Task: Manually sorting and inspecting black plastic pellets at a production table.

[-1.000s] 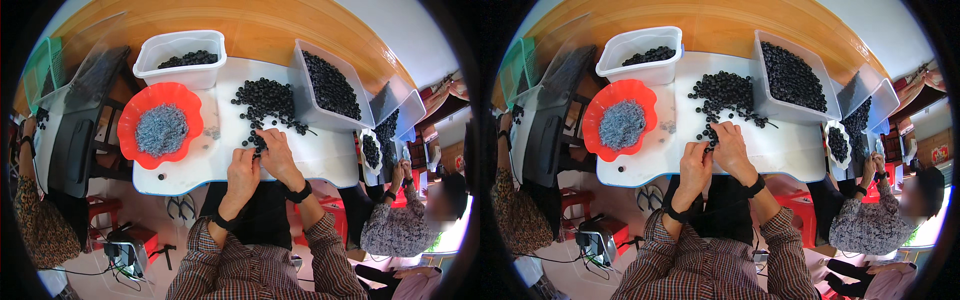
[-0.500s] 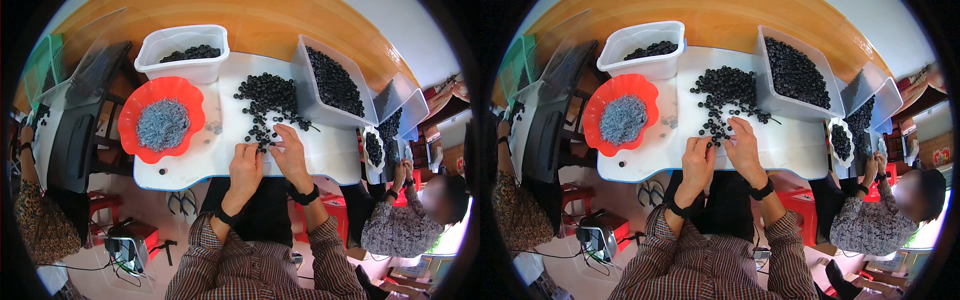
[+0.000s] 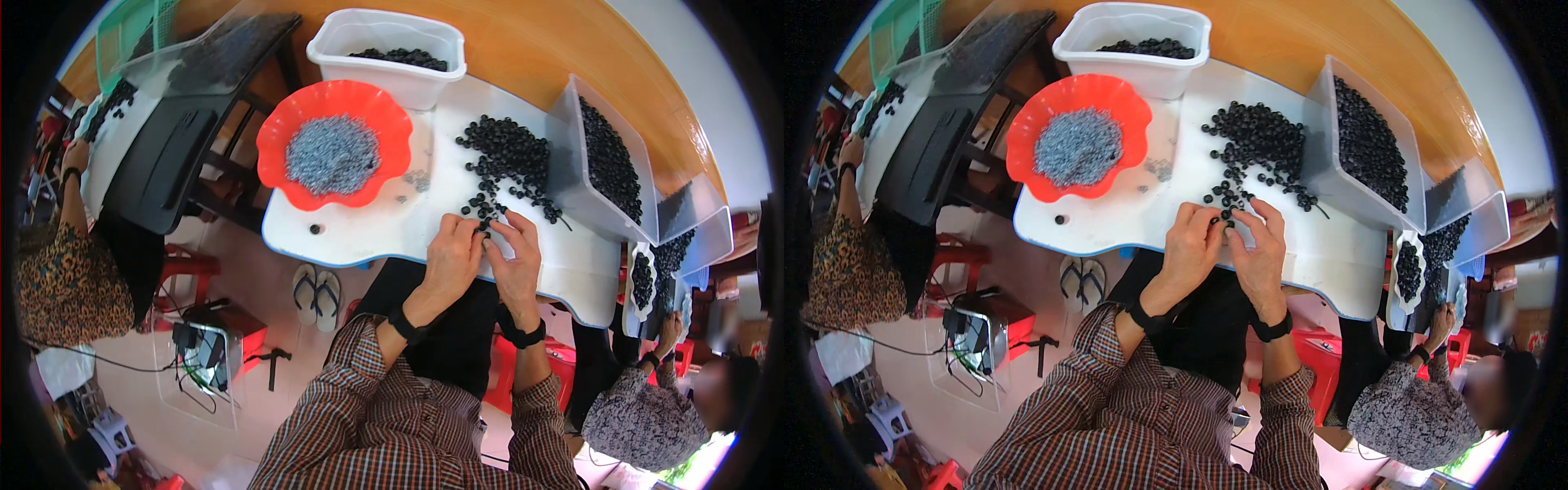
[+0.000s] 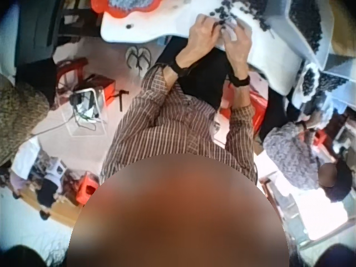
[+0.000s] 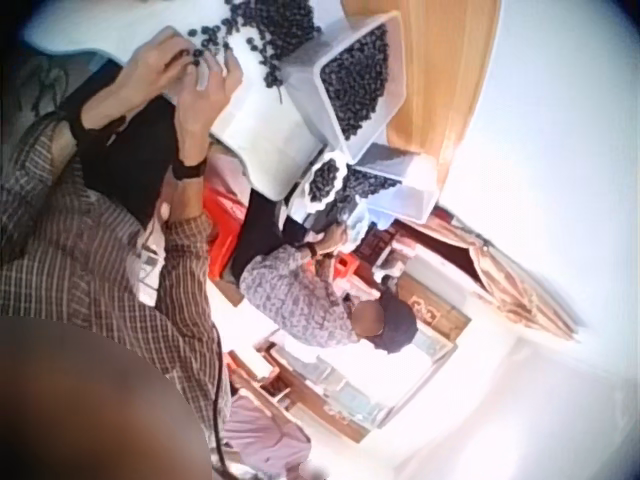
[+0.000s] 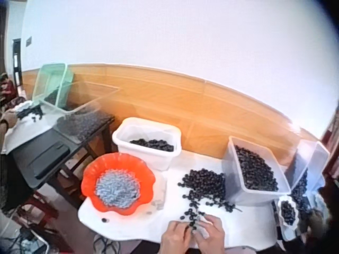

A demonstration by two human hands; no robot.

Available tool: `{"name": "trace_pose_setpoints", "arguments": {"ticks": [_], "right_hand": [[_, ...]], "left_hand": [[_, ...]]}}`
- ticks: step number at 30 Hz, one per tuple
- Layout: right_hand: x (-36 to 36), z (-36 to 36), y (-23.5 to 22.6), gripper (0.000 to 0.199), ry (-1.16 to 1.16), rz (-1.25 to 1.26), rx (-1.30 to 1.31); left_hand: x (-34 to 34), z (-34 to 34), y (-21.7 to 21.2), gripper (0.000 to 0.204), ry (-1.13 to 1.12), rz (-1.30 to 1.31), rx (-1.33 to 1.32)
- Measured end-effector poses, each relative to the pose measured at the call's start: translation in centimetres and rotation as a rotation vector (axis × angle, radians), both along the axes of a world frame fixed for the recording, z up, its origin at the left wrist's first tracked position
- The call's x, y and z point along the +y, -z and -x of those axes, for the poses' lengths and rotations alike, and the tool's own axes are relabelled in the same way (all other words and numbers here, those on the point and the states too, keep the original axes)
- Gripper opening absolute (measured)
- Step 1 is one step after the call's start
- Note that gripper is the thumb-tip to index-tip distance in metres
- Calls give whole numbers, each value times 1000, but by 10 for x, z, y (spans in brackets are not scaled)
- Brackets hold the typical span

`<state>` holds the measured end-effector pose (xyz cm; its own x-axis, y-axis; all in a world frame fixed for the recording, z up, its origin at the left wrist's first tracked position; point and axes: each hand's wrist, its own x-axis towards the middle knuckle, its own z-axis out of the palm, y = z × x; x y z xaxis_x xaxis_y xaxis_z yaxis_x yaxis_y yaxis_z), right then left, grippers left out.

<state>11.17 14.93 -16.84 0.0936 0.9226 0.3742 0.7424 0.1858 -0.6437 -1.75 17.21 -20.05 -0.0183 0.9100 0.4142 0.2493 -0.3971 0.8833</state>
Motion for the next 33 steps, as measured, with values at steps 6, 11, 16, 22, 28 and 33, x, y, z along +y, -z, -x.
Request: {"name": "trace_pose_setpoints", "arguments": {"ticks": [6, 11, 16, 22, 28, 33], "right_hand": [[8, 6, 7, 22, 4, -44, -87], [11, 3, 15, 22, 52, -78, -70], [7, -3, 21, 29, 76, -170, -35], [0, -6, 20, 29, 75, -150, 120], [-4, -6, 15, 23, 106, -136, 114], [-5, -2, 12, 21, 111, -148, 83]], "left_hand": [[-3, 6, -3, 17, -42, -33, -33], [-13, 5, -1, 23, 76, 111, -163], [-27, 8, -1, 18, 261, 406, -563], [-36, 27, -1, 21, 327, 560, -663], [-31, 37, -3, 25, 444, 660, -1006], [-26, 43, -4, 26, 528, 738, -1185]]}}
